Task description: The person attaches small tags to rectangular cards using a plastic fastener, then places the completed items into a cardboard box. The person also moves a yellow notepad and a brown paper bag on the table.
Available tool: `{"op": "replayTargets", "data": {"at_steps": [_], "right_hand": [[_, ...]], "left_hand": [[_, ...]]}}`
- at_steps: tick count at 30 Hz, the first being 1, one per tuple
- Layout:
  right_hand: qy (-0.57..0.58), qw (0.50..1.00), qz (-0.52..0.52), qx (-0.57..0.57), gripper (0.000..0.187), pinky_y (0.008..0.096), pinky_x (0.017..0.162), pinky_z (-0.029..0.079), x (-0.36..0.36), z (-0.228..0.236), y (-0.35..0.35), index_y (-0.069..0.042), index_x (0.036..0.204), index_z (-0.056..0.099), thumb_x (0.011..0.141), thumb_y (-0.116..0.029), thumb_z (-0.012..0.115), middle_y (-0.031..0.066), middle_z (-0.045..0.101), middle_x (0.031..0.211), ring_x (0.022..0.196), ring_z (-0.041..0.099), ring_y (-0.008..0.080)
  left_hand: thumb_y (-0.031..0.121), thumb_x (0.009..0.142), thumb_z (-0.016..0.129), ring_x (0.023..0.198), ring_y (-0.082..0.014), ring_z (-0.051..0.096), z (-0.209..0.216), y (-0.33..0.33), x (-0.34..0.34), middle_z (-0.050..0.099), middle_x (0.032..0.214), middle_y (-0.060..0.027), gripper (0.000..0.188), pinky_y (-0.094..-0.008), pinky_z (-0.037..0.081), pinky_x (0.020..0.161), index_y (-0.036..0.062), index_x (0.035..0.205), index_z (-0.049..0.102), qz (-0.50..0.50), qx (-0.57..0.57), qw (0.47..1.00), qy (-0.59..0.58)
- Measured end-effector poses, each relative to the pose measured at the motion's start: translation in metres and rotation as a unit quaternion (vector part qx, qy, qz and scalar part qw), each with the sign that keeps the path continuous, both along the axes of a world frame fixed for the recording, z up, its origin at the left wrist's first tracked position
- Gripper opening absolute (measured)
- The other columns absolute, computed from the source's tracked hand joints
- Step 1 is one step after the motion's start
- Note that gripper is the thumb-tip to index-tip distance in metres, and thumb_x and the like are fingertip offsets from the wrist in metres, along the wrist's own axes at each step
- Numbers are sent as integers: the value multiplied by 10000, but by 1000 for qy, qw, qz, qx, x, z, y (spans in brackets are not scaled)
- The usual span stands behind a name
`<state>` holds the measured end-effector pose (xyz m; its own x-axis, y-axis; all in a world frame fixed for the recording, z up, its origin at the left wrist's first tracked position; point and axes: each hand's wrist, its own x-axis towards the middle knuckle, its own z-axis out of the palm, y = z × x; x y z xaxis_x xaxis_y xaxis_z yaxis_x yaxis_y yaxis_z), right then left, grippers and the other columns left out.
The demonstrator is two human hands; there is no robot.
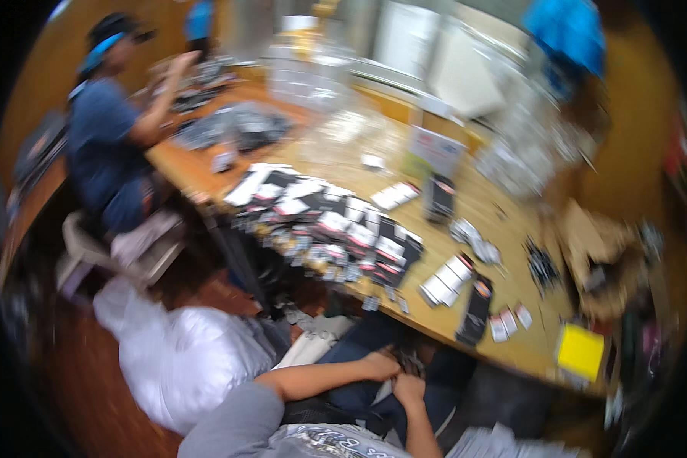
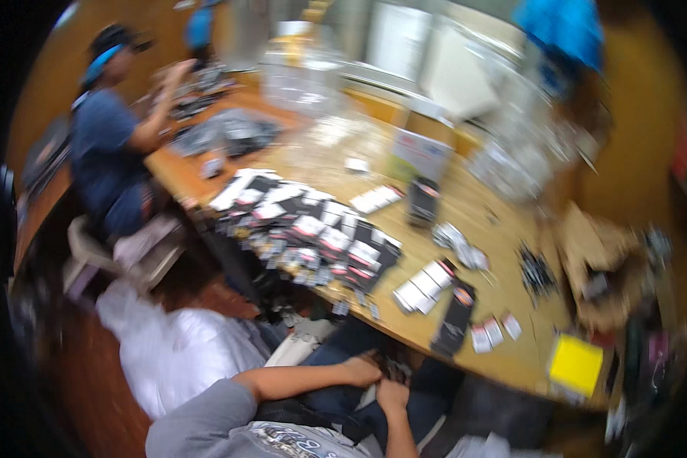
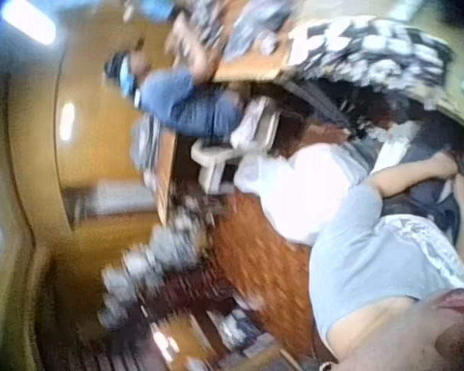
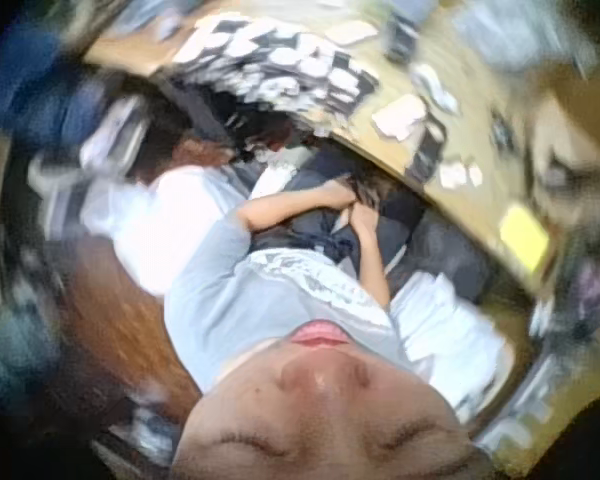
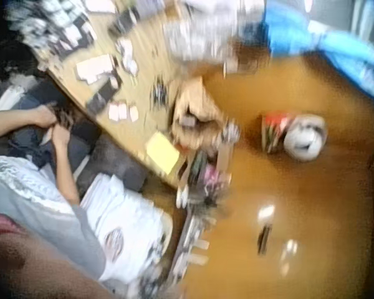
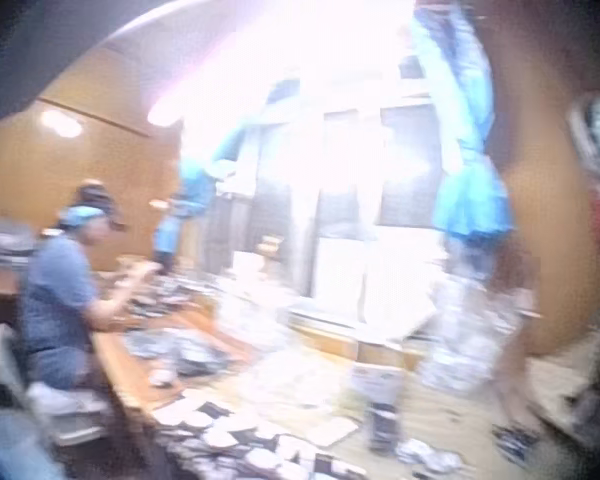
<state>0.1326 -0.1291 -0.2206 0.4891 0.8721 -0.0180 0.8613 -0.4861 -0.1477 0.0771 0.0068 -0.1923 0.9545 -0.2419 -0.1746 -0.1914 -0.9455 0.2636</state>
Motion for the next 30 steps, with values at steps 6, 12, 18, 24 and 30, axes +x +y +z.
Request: {"op": "replayTargets", "data": {"at_steps": [6, 12, 18, 24, 30], "right_hand": [[22, 998, -25, -44, 435, 418, 876, 327, -21, 20, -25, -123, 1128, 445, 705, -185, 526, 143, 315, 1264, 1141, 333, 300], [7, 999, -45, -17, 520, 426, 850, 349, -30, 14, -41, -146, 1182, 403, 684, -150, 551, 118, 276, 1290, 1171, 290, 281], [55, 998, -35, -25, 509, 426, 859, 341, -25, 20, -35, -152, 1179, 416, 690, -164, 555, 129, 299, 1276, 1155, 311, 301], [86, 995, 23, -35, 415, 441, 884, 309, -7, 22, -41, -152, 1144, 461, 734, -181, 514, 142, 337, 1253, 1136, 340, 310], [240, 956, 96, -136, 372, 436, 862, 323, 9, 75, -51, -140, 1117, 477, 753, -206, 517, 117, 422, 1179, 1082, 407, 277]], "left_hand": [[287, 740, 498, 957, -293, 493, 19, 8, -8, 576, 904, -128, 247, -456, 268, 909, 99, 873, 588, -10, -30, 996, -83], [268, 749, 491, 1002, -274, 467, 6, 0, 0, 532, 1019, -126, 313, -460, 280, 908, 98, 1006, 543, -27, -2, 996, -80], [244, 746, 487, 1069, -264, 422, 5, 2, -1, 464, 1138, -114, 350, -449, 276, 914, 100, 1064, 512, -29, 36, 998, -39], [204, 750, 456, 1073, -262, 418, 13, 0, -7, 456, 1151, -106, 327, -428, 286, 911, 106, 1057, 516, -19, 31, 998, -51], [159, 759, 413, 1077, -276, 416, 16, -11, -8, 459, 1131, -135, 319, -422, 275, 935, 72, 1048, 518, -47, 63, 997, 14]]}}
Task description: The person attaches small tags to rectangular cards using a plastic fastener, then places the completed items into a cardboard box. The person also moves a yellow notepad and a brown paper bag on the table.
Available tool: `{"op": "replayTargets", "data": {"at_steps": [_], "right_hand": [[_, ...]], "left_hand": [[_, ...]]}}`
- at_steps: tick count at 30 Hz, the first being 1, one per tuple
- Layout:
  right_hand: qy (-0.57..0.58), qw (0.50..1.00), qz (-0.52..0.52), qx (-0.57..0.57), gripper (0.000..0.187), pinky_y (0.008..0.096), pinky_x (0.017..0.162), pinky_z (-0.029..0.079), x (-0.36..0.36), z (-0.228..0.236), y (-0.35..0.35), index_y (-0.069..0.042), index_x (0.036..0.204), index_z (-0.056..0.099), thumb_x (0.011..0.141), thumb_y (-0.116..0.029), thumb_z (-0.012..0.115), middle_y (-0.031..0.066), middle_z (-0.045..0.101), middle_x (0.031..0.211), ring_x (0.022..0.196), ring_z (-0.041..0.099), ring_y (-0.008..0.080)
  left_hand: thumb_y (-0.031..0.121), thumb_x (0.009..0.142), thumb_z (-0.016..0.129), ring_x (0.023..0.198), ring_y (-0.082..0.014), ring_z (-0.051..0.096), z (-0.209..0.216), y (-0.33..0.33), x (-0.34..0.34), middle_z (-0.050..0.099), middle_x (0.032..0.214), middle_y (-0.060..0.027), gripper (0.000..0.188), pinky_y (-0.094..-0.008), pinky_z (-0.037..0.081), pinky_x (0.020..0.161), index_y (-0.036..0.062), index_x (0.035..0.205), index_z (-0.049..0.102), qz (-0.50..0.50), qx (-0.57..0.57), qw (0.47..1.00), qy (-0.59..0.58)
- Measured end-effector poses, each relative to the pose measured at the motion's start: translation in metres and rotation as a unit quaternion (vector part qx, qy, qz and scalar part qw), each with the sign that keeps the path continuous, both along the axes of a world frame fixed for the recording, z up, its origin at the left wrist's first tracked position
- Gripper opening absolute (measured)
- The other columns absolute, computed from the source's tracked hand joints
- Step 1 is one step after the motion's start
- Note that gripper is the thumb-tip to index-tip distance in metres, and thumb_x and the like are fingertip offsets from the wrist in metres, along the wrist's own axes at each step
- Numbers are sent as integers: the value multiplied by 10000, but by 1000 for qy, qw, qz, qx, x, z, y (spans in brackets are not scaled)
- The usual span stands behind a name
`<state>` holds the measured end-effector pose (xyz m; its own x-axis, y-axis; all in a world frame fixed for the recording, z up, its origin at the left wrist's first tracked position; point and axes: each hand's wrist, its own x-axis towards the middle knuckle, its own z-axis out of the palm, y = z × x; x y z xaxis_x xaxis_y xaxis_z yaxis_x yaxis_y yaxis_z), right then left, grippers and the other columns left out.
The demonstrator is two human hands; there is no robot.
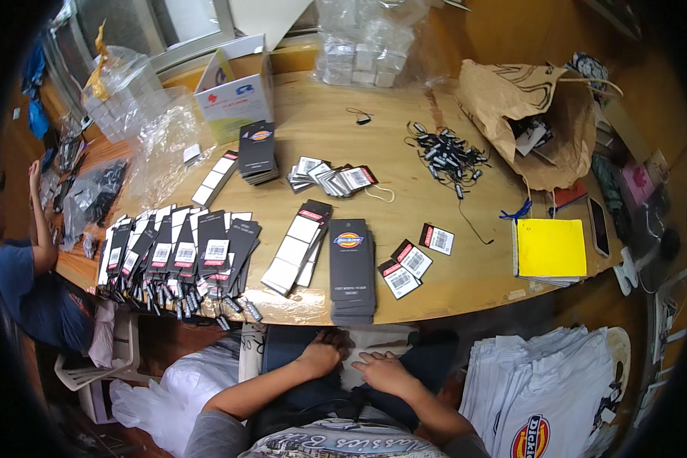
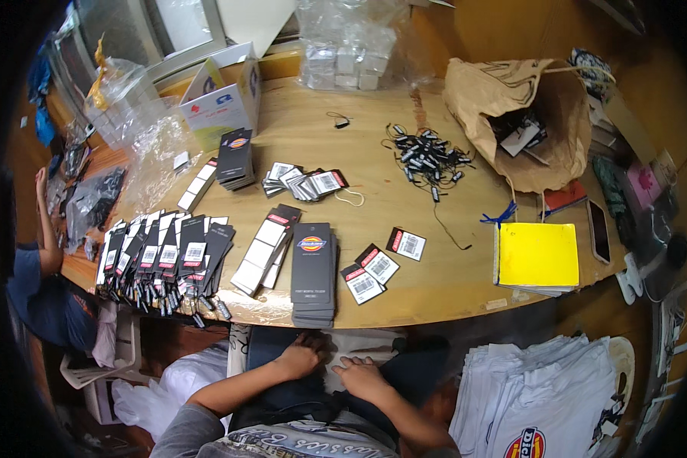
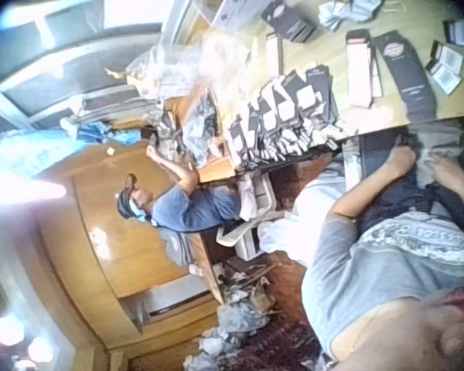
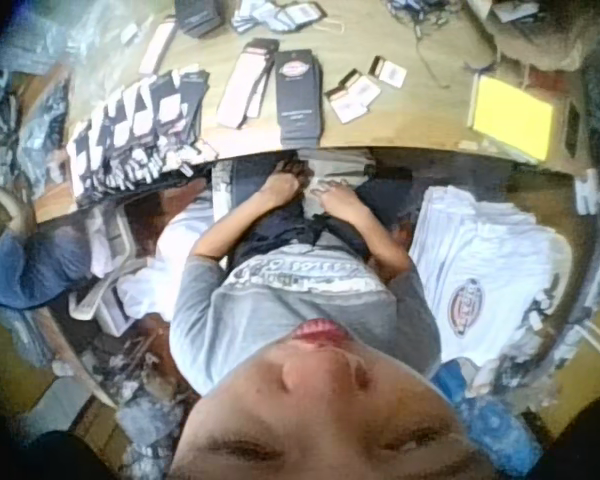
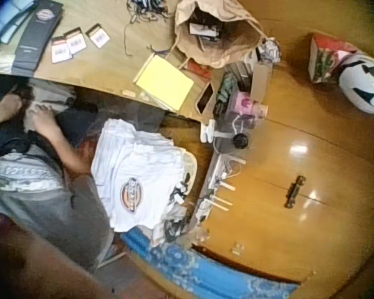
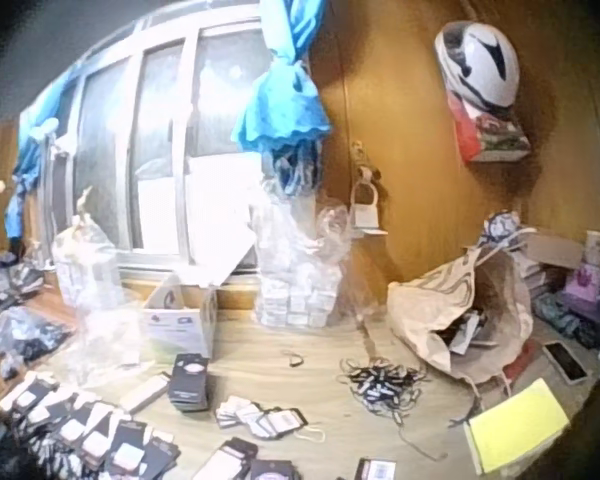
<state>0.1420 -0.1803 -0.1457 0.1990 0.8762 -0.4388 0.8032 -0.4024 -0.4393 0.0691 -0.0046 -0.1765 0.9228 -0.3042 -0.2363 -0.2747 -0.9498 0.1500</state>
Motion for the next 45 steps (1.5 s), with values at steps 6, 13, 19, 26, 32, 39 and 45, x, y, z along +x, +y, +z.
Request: {"op": "replayTargets", "data": {"at_steps": [6, 13, 19, 26, 32, 39, 45], "right_hand": [[80, 997, 15, 8, 293, 395, 819, 362, 18, 51, -35, -81, 1025, 530, 764, -214, 514, 102, 503, 1055, 1019, 461, 245], [57, 919, -174, 349, 160, 306, 673, 449, 105, 207, -139, -32, 849, 596, 698, -83, 592, 99, 592, 830, 753, 571, 228], [-123, 704, -457, 530, 152, 219, 679, 419, 142, 294, -173, 36, 900, 556, 764, -16, 513, 55, 570, 786, 716, 538, 112], [-154, 810, -346, 449, 136, 234, 627, 430, 163, 309, -112, 33, 822, 583, 699, -23, 567, 88, 588, 739, 668, 557, 134], [-167, 930, -162, 285, 205, 295, 636, 444, 184, 311, -39, -25, 867, 585, 676, -97, 599, 117, 588, 784, 707, 573, 230], [-223, 958, 24, 178, 285, 376, 668, 434, 211, 302, 81, -70, 983, 549, 703, -121, 556, 145, 579, 821, 763, 551, 295], [-316, 915, -59, 243, 572, 422, 637, 424, 234, 286, 255, -192, 1223, 329, 711, -111, 571, 183, 572, 809, 741, 548, 333]], "left_hand": [[330, 774, 476, 1079, -267, 418, 20, -14, 3, 468, 1124, -124, 410, -429, 292, 910, 77, 1097, 468, -41, -29, 984, 168], [313, 799, 468, 1033, -270, 461, 102, -20, -9, 465, 1128, -134, 421, -397, 316, 901, 93, 1155, 427, -151, -132, 974, 109], [292, 847, 406, 1043, -270, 449, 192, -5, 0, 454, 1149, -103, 396, -389, 333, 890, 114, 1201, 387, -166, -246, 948, 114], [260, 849, 422, 1039, -258, 453, 221, 18, -18, 453, 1153, -104, 397, -352, 347, 867, 114, 1215, 375, -129, -300, 939, 103], [227, 846, 446, 1060, -252, 437, 240, 41, -31, 447, 1166, -114, 386, -342, 339, 889, 70, 1196, 399, -118, -348, 925, 93], [132, 790, 528, 867, -228, 549, 298, 97, -44, 563, 979, -97, 296, -307, 439, 729, 50, 1075, 515, -16, -381, 924, -3], [19, 671, 575, 876, -313, 522, 330, 185, 58, 528, 935, -159, 453, -361, 416, 758, 120, 1101, 472, 260, -69, 913, -307]]}}
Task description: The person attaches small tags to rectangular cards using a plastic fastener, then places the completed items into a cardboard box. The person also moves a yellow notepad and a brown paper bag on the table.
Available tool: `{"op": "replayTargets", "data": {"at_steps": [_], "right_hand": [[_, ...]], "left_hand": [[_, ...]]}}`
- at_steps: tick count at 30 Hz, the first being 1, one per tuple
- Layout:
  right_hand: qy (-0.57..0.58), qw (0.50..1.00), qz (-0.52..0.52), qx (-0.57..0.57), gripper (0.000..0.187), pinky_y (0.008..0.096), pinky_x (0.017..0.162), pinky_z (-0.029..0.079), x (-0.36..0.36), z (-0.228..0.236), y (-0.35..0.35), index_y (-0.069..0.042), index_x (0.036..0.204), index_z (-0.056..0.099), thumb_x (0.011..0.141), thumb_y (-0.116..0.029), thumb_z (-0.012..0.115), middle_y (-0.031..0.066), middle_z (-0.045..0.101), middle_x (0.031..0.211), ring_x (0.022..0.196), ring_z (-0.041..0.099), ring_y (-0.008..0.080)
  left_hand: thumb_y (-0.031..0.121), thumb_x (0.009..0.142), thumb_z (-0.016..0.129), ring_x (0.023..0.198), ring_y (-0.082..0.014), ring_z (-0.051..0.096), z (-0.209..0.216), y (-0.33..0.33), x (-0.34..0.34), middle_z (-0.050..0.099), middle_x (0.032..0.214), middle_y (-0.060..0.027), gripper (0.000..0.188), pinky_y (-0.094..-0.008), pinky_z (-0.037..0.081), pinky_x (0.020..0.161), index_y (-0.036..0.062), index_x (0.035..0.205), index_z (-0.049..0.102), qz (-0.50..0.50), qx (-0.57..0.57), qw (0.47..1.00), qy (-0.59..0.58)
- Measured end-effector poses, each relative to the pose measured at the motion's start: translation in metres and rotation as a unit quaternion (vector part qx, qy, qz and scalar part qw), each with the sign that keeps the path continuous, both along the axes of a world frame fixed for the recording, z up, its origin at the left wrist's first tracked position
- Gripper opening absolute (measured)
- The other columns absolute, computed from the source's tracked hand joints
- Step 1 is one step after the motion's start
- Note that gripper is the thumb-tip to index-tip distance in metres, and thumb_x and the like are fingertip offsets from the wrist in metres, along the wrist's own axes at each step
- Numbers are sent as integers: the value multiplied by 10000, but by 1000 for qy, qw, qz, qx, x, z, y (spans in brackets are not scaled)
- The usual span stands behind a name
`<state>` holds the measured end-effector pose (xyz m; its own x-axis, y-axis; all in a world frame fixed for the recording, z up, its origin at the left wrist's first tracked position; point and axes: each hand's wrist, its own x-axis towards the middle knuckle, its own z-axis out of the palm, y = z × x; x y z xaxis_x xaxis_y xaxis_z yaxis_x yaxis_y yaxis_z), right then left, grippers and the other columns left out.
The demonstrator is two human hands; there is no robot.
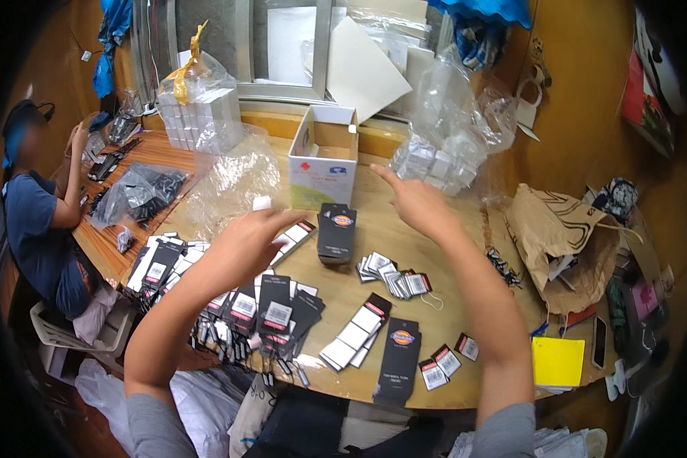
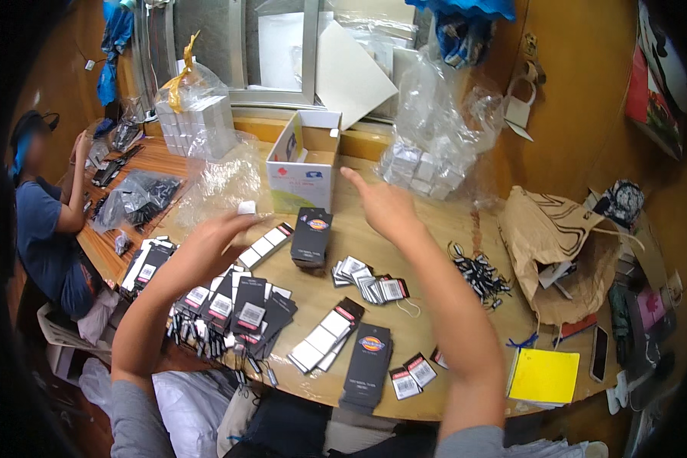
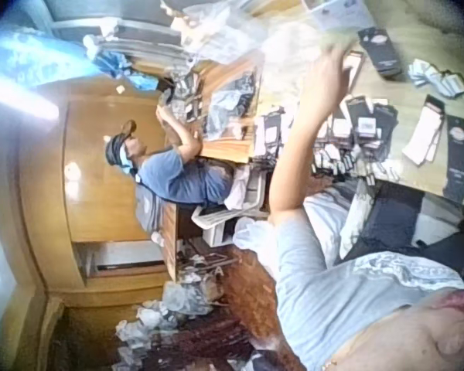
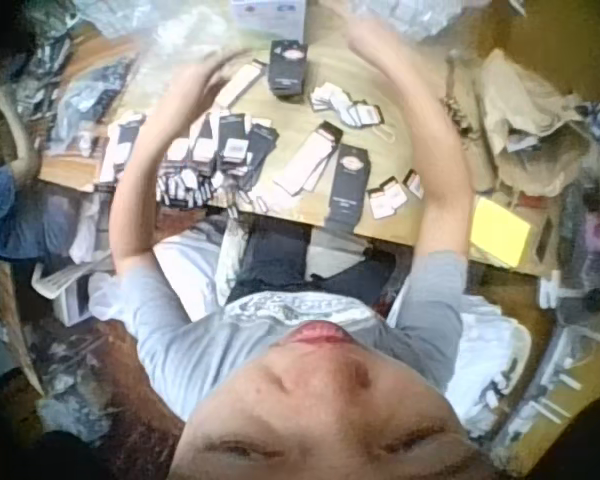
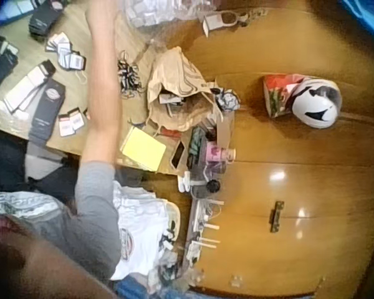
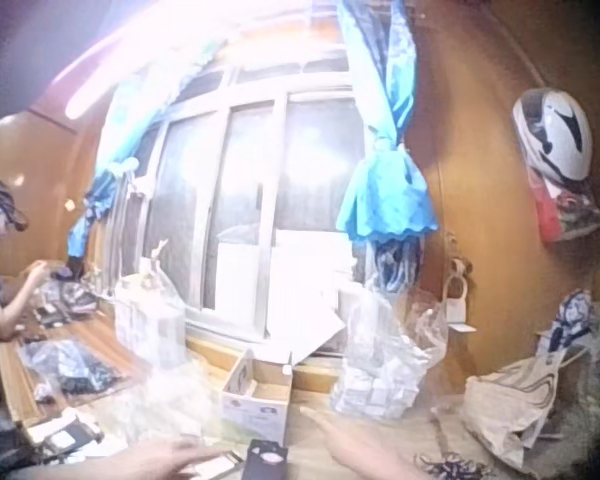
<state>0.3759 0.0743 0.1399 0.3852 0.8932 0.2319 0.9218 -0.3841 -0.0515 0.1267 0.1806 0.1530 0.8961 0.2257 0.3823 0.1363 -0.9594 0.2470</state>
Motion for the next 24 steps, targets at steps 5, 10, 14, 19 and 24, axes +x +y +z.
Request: {"op": "replayTargets", "data": {"at_steps": [5, 10, 14, 19, 24], "right_hand": [[81, 980, 43, 175, 396, 395, 622, 445, 24, -37, 86, -144, 1071, 475, 697, -162, 604, 150, 581, 755, 698, 562, 325], [41, 965, 108, 234, 148, 378, 627, 442, 33, -43, 99, -47, 799, 552, 686, -127, 605, 130, 574, 783, 712, 554, 312], [0, 947, 176, 270, 115, 358, 582, 448, 23, -46, 96, -48, 774, 545, 677, -86, 596, 117, 562, 795, 697, 556, 296], [-62, 924, 180, 333, 116, 340, 554, 464, 12, -41, 103, -63, 766, 555, 663, -92, 600, 101, 559, 838, 693, 567, 273], [-130, 918, 152, 343, 109, 342, 578, 482, 30, -47, 92, -75, 803, 573, 728, -126, 513, 115, 573, 861, 720, 584, 255]], "left_hand": [[62, 594, 666, 894, -363, 501, -49, 101, 112, 446, 1070, -223, 540, -380, 425, 757, 141, 1095, 483, 145, -6, 980, -139], [57, 557, 682, 747, -356, 539, -71, 136, 136, 527, 881, -214, 317, -389, 445, 666, 59, 852, 568, 117, -63, 979, -153], [91, 617, 641, 713, -357, 556, -79, 125, 115, 487, 992, -261, 186, -379, 470, 592, 38, 754, 527, 127, 14, 966, -223], [105, 611, 664, 728, -357, 556, -76, 128, 111, 450, 1108, -220, 186, -377, 472, 578, 53, 692, 505, 165, 88, 928, -323], [131, 658, 627, 627, -302, 559, -86, 141, 128, 542, 981, -168, 128, -370, 444, 494, 59, 701, 530, 125, 125, 933, -314]]}}
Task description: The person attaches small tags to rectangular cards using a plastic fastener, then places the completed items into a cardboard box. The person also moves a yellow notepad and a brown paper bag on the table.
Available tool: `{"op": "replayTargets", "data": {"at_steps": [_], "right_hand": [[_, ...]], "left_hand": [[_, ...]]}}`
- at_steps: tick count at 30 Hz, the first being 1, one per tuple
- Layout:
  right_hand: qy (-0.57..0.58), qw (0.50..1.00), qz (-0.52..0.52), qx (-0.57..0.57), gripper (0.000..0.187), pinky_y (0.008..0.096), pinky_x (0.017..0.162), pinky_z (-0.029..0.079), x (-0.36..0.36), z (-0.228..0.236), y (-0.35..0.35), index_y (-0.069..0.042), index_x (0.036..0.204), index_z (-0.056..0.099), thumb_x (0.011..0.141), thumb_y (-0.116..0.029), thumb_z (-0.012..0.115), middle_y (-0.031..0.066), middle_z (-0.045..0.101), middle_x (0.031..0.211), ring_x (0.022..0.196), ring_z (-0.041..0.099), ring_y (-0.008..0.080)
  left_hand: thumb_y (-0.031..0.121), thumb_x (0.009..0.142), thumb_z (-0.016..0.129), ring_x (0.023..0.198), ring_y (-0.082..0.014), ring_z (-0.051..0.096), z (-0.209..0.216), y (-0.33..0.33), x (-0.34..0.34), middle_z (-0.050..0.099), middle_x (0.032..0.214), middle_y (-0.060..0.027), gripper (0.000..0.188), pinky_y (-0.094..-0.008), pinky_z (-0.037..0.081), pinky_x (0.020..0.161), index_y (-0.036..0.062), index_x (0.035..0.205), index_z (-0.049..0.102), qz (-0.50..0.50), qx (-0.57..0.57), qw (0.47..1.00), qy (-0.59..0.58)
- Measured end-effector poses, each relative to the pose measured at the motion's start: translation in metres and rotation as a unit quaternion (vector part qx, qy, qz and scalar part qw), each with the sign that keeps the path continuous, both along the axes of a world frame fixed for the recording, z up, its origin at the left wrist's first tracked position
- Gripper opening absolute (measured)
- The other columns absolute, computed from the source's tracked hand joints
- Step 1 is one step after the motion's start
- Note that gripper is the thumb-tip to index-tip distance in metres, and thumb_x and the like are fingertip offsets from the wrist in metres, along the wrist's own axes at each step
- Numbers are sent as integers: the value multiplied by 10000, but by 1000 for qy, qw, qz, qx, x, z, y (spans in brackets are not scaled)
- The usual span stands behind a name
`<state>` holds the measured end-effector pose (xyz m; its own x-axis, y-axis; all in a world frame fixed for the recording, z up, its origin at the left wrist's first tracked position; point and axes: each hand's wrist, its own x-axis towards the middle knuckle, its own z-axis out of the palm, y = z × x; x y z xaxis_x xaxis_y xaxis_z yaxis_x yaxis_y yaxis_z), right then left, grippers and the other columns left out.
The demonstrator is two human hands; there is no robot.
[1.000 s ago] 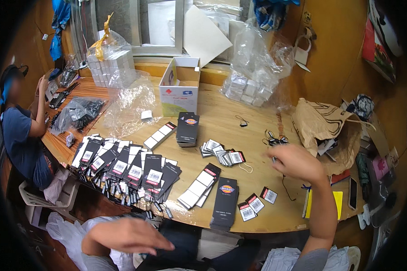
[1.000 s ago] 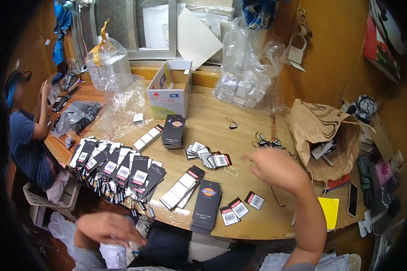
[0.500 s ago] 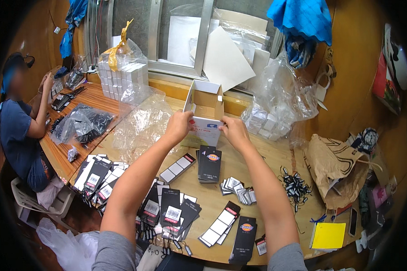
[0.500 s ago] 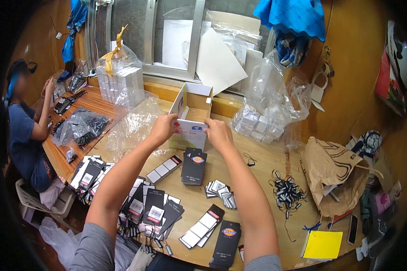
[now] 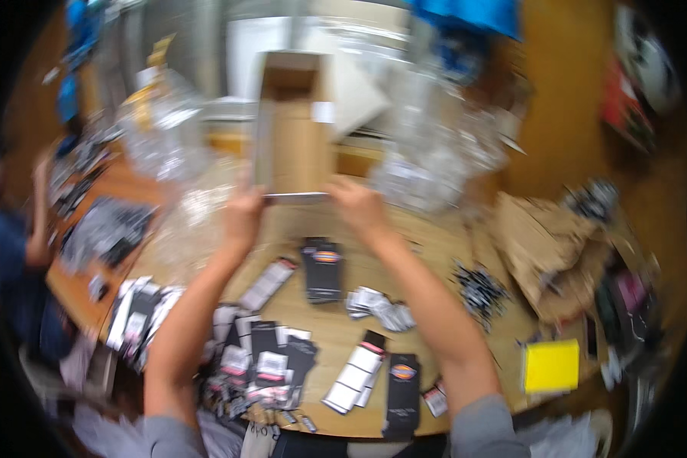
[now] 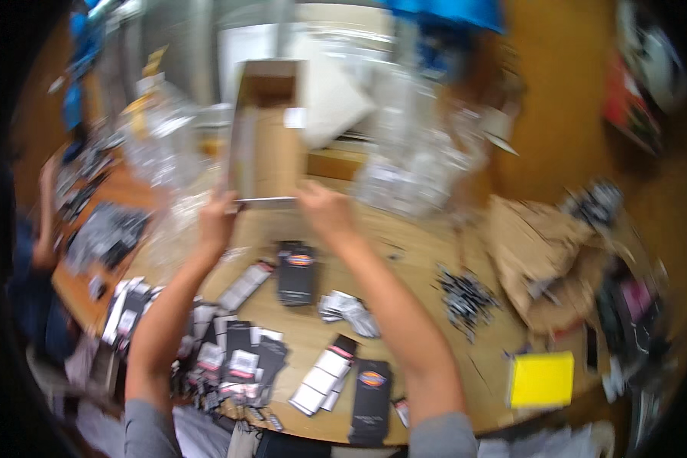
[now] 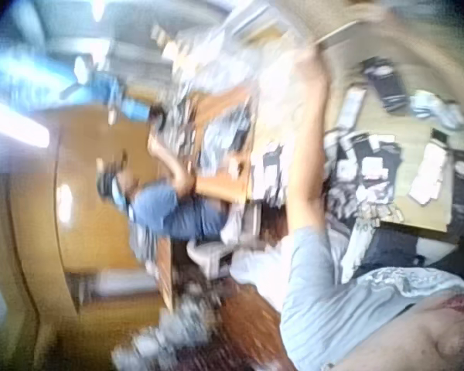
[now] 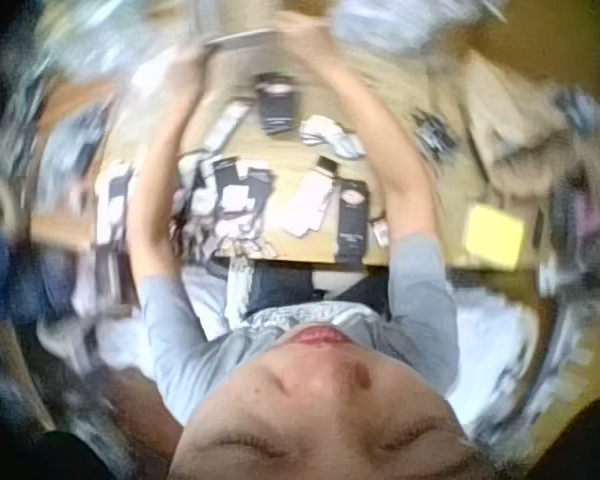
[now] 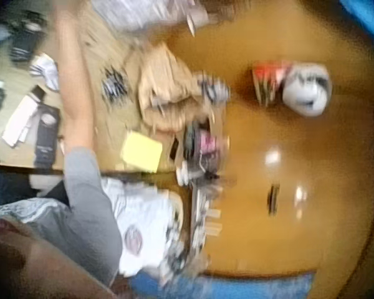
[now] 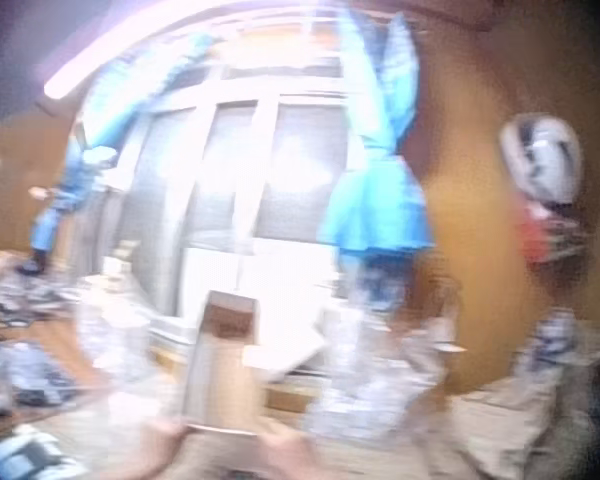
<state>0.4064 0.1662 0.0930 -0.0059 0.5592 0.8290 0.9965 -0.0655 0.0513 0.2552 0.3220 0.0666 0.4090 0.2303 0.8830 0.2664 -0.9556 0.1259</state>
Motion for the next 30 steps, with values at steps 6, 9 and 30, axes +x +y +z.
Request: {"op": "replayTargets", "data": {"at_steps": [6, 9, 30], "right_hand": [[-62, 996, 8, -61, 265, 317, 496, 449, -57, 31, -79, -102, 945, 516, 683, -141, 499, 109, 519, 778, 649, 557, 231], [-171, 983, -6, -73, 244, 267, 478, 420, -73, 30, -159, -67, 871, 540, 649, -168, 526, 100, 540, 788, 616, 542, 186], [133, 912, -376, -97, 69, 368, 574, 434, 9, 2, -518, -42, 683, 526, 653, -53, 465, 69, 526, 663, 657, 543, 252]], "left_hand": [[59, 618, 673, 702, -182, 583, -1, 34, -19, 616, 783, -140, 345, -288, 440, 658, -26, 936, 570, -55, -238, 970, -7], [63, 644, 662, 685, -174, 572, -9, 49, -8, 603, 828, -156, 419, -278, 438, 636, -44, 1023, 517, -12, -253, 962, 100], [-85, 680, 517, 1202, -288, 266, 115, -220, 75, 251, 1320, -75, 619, -423, 246, 983, 168, 1218, 343, -61, 133, 966, 213]]}}
